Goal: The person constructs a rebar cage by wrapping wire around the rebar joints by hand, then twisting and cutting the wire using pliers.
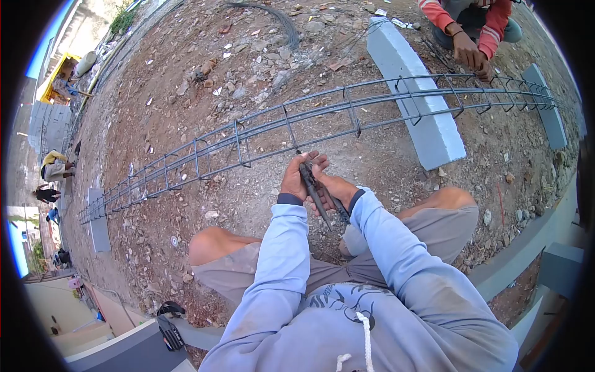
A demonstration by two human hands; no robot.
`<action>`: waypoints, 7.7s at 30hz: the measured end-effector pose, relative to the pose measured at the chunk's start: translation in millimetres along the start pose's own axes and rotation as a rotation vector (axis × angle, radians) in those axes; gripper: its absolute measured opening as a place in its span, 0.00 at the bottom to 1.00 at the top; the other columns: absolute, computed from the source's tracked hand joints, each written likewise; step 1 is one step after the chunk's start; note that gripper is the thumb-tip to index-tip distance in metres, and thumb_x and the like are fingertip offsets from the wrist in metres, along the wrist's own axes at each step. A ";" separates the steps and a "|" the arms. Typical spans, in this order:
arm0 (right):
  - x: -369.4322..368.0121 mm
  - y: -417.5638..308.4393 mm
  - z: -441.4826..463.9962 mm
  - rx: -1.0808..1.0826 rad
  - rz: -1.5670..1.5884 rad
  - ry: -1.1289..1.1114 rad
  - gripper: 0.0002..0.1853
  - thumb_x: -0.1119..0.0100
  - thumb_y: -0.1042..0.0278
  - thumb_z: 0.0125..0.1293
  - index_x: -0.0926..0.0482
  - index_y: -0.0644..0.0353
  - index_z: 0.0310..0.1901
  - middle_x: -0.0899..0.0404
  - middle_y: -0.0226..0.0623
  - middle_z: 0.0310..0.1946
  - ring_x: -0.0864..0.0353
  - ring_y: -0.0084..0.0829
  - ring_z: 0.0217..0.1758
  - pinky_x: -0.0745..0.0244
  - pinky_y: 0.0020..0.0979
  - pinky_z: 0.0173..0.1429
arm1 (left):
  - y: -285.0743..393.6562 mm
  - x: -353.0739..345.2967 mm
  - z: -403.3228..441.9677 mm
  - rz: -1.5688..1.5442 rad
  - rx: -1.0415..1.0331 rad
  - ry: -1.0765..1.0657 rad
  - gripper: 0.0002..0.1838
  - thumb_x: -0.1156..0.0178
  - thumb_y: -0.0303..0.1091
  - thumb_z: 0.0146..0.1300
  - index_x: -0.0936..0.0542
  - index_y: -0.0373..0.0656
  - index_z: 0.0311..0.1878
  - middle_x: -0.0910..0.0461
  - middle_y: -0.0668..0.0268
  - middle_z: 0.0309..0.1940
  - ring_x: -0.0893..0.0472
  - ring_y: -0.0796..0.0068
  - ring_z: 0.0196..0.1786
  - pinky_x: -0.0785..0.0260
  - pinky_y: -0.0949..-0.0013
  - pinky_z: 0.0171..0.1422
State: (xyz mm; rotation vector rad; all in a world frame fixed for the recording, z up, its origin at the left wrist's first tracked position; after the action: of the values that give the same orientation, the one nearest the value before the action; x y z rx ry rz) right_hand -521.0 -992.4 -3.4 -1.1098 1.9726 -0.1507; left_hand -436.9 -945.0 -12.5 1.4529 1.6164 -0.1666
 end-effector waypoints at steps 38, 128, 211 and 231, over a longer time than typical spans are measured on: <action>18.8 3.3 -57.6 0.187 -1.252 0.869 0.34 0.37 0.57 0.50 0.36 0.66 0.56 0.31 0.53 0.52 0.28 0.50 0.56 0.31 0.49 0.54 | -28.8 2.3 24.4 -0.022 -0.161 0.284 0.16 0.47 0.47 0.67 0.30 0.44 0.33 0.29 0.67 0.22 0.27 0.69 0.23 0.29 0.59 0.30; 64.4 -43.4 -44.1 0.265 -1.265 0.568 0.17 0.49 0.70 0.48 0.24 0.62 0.42 0.22 0.58 0.40 0.23 0.54 0.46 0.29 0.45 0.51 | -31.9 0.3 9.4 -0.007 -0.287 0.442 0.11 0.51 0.45 0.69 0.29 0.50 0.46 0.23 0.67 0.39 0.25 0.69 0.42 0.33 0.58 0.49; 29.8 -24.6 5.8 0.409 -0.850 0.555 0.30 0.43 0.60 0.54 0.30 0.58 0.61 0.22 0.55 0.45 0.22 0.46 0.50 0.30 0.35 0.55 | 13.9 26.0 0.4 0.336 -0.522 0.554 0.09 0.46 0.34 0.59 0.26 0.41 0.27 0.27 0.68 0.18 0.33 0.83 0.15 0.43 0.76 0.18; 33.4 -3.4 8.3 -0.010 -0.609 0.325 0.27 0.37 0.69 0.47 0.30 0.66 0.52 0.24 0.41 0.31 0.21 0.33 0.34 0.27 0.31 0.38 | 13.8 25.4 -0.1 0.308 -0.514 0.551 0.09 0.47 0.35 0.59 0.26 0.41 0.26 0.27 0.68 0.18 0.32 0.81 0.15 0.41 0.76 0.19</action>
State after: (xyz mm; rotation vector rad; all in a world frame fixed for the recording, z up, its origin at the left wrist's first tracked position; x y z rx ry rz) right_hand -521.2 -1017.2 -27.6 -1.7543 1.8405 -0.6792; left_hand -422.1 -922.8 -23.7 1.3711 1.6551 0.8312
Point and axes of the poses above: each hand's wrist, its own z-axis towards the middle knuckle, its own x-axis out of the back of the hand, y = z × x, the point moved 6 cm from there along z, towards the middle knuckle
